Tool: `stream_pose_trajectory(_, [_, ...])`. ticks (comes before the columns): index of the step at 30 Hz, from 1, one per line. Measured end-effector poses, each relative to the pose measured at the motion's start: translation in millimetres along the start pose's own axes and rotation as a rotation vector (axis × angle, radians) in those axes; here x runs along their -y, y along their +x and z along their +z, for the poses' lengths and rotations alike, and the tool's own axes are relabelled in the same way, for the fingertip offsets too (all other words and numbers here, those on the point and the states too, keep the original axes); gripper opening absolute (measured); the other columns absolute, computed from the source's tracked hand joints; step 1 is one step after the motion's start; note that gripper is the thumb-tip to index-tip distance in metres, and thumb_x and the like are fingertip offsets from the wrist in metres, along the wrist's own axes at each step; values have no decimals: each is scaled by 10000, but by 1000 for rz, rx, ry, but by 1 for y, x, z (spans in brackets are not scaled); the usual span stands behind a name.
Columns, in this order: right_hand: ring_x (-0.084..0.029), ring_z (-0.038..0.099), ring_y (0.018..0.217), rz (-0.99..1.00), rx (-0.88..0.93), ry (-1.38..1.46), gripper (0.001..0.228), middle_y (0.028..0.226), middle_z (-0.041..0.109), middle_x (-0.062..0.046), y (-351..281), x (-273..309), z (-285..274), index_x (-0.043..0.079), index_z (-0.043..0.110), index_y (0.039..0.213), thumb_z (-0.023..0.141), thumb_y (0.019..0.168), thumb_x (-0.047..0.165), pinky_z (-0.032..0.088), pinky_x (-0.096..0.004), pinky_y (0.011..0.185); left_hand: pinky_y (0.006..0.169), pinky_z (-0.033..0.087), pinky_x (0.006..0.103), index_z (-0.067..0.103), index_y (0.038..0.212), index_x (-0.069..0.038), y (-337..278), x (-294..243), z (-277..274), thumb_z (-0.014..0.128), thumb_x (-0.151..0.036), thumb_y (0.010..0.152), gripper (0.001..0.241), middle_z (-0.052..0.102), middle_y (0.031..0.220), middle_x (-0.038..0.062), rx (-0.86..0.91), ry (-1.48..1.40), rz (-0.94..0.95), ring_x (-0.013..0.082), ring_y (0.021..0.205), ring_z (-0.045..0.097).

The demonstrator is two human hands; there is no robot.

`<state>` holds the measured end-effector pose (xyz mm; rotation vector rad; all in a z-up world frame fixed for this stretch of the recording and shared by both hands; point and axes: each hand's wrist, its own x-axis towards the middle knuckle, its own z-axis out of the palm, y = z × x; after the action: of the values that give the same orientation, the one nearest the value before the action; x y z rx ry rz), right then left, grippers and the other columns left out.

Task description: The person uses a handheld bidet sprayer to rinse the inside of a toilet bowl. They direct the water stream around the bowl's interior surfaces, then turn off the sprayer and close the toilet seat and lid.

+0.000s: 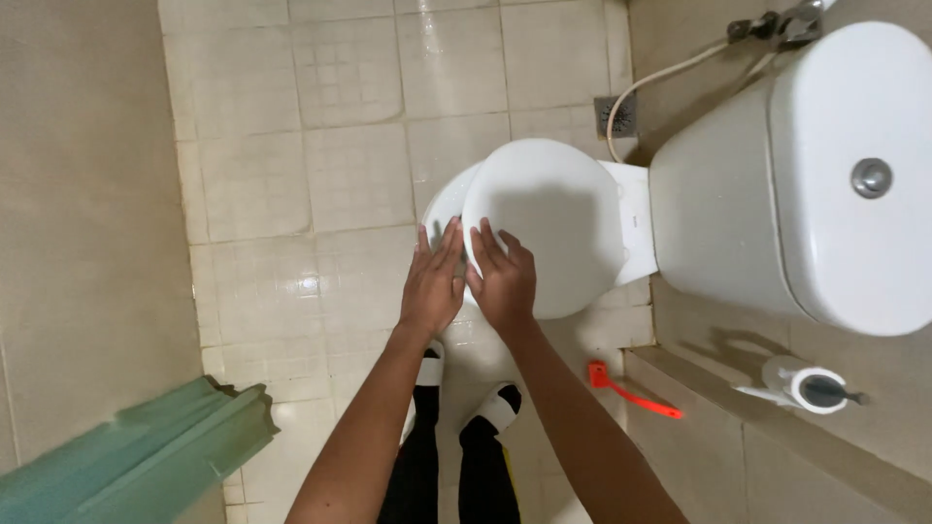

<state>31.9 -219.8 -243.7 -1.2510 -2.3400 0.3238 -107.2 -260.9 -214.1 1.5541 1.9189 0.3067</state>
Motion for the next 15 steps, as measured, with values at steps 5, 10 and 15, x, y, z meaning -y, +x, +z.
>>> stream_pose_trajectory(5, [-325,537,1281,-15,8,-77,598,1538,539,-75,-21,6,80,115,645,1381,809,815,214,454,-468,1039,1255,204,514,176,1640,-160,8,63,41,595,-40,925,838,173,1714,6,24,26,-90,444,1554,83])
stream_pose_trajectory(10, [-315,474,1338,51,55,-169,701,1616,432,-88,-41,0,142,120,583,1435,814,793,283,417,-500,1065,1255,189,504,123,1632,-148,22,105,74,582,-116,962,812,137,1711,-13,147,91,-178,483,1547,40])
stream_pose_trajectory(15, [-326,468,1352,109,188,-241,825,1637,402,-108,-43,-8,173,108,511,1482,804,757,373,367,-527,1059,1272,132,488,76,1637,-152,38,136,99,597,-188,961,854,80,1725,-22,239,161,-168,449,1551,30])
